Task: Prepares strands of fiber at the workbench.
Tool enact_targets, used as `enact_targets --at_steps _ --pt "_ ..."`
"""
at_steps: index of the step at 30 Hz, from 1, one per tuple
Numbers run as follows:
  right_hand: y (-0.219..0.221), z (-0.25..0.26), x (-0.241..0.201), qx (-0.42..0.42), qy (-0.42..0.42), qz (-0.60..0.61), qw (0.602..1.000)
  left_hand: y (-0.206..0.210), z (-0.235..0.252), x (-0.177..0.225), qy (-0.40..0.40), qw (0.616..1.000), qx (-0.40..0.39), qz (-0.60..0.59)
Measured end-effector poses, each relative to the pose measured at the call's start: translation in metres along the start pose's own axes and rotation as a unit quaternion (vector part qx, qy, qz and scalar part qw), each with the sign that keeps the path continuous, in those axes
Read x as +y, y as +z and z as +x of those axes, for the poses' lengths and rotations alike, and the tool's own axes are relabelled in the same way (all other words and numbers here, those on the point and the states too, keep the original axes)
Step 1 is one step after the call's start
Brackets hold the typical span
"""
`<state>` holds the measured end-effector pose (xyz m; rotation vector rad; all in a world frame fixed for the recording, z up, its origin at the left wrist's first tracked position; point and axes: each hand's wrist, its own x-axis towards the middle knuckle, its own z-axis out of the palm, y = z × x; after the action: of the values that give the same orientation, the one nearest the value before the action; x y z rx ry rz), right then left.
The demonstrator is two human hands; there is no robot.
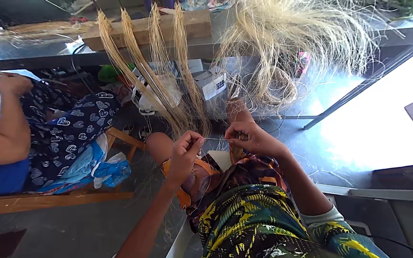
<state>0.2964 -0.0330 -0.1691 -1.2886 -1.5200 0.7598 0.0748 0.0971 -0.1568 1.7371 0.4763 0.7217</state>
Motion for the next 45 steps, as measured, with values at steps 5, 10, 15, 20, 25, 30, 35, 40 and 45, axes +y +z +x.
enact_targets --at_steps 5,10,15,20,25,30,35,40,45 --pt "0.001 -0.001 0.003 0.037 -0.009 -0.048 0.998 -0.003 0.002 0.002 0.015 1.000 0.010 0.012" --pt "0.000 -0.001 -0.002 0.090 -0.076 -0.092 0.989 0.006 0.000 -0.002 0.090 0.992 0.058 0.069" --pt "-0.003 -0.003 -0.015 0.126 -0.157 -0.173 0.964 0.013 0.006 0.014 0.165 0.969 0.037 0.182" --pt "-0.002 -0.002 -0.023 0.151 -0.193 -0.206 0.947 0.025 0.003 0.015 0.165 0.967 0.008 0.193" --pt "-0.002 -0.004 -0.019 0.173 -0.211 -0.172 0.946 0.016 0.004 0.015 0.163 0.974 -0.016 0.157" --pt "0.002 -0.004 -0.015 0.197 -0.226 -0.163 0.940 0.017 0.001 0.020 0.141 0.982 -0.034 0.117" --pt "0.000 -0.004 -0.018 0.198 -0.240 -0.175 0.934 0.018 0.001 0.022 0.096 0.991 -0.064 0.070" --pt "0.013 -0.002 -0.015 0.210 -0.228 -0.106 0.945 0.023 0.001 0.021 0.085 0.988 -0.102 0.079" --pt "0.032 -0.001 -0.009 0.196 -0.168 -0.038 0.965 0.025 0.001 0.021 0.072 0.993 -0.065 0.066"
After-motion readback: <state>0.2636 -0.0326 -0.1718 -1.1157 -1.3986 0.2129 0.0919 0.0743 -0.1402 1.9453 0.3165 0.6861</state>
